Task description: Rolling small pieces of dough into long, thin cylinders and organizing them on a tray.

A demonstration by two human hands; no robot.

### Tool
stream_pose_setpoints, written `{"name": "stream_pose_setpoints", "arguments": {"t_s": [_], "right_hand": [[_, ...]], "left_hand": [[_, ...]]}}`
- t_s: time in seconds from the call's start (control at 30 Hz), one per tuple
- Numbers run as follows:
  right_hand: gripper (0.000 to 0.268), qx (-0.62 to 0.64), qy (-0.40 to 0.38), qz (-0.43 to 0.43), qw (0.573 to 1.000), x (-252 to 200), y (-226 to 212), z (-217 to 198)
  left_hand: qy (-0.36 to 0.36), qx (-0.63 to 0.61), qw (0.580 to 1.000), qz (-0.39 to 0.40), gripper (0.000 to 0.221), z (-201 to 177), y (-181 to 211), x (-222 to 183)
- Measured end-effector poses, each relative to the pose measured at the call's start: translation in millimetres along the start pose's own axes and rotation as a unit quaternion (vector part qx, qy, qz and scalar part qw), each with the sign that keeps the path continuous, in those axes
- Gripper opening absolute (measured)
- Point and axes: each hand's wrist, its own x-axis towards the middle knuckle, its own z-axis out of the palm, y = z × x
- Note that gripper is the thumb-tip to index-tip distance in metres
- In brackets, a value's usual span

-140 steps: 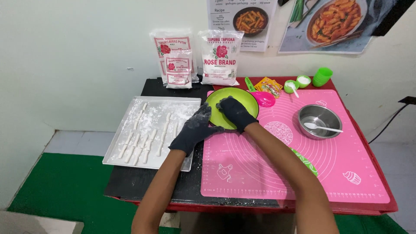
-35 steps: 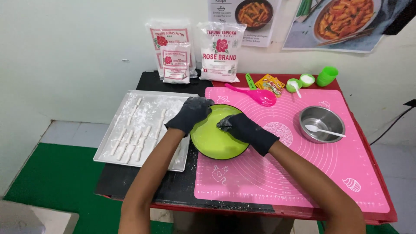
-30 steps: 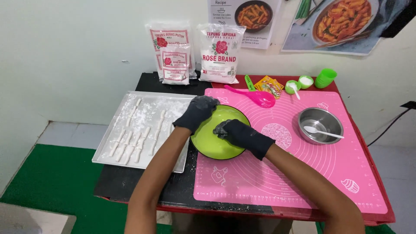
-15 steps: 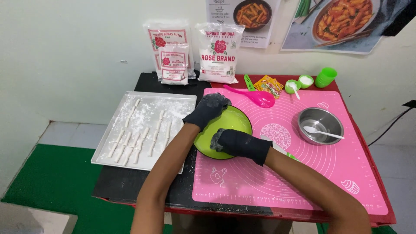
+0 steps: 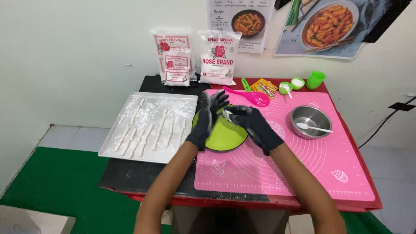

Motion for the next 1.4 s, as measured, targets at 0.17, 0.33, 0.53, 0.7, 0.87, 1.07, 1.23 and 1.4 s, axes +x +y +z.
{"name": "stream_pose_setpoints", "arguments": {"t_s": [0.17,0.33,0.53,0.7,0.87,1.07,1.23,1.4], "right_hand": [[0.044,-0.168,-0.002,-0.116,0.979,17,45,16],[0.03,-0.43,0.093,-0.236,0.866,18,74,12],[0.028,-0.547,0.124,-0.477,0.676,7,55,17],[0.026,-0.679,0.137,-0.541,0.478,28,87,-4],[0.042,-0.75,0.085,-0.391,0.527,31,94,-4],[0.061,-0.61,0.118,-0.277,0.733,-6,38,1],[0.096,-0.672,0.168,-0.254,0.675,-19,27,17],[0.093,-0.754,0.316,-0.381,0.431,-5,41,13]], "left_hand": [[-0.005,-0.244,0.969,-0.024,0.09,33,16,-40],[0.038,-0.246,0.967,-0.052,0.079,84,86,-85],[0.09,-0.347,0.925,-0.123,0.053,125,133,-115],[0.182,-0.284,0.935,-0.111,0.049,90,85,-92],[0.197,-0.229,0.946,-0.12,0.057,93,95,-90],[0.048,-0.33,0.937,-0.101,0.075,71,70,-74],[0.063,-0.312,0.94,-0.12,0.083,60,50,-72],[0.107,-0.225,0.959,-0.137,0.07,70,43,-77]]}}
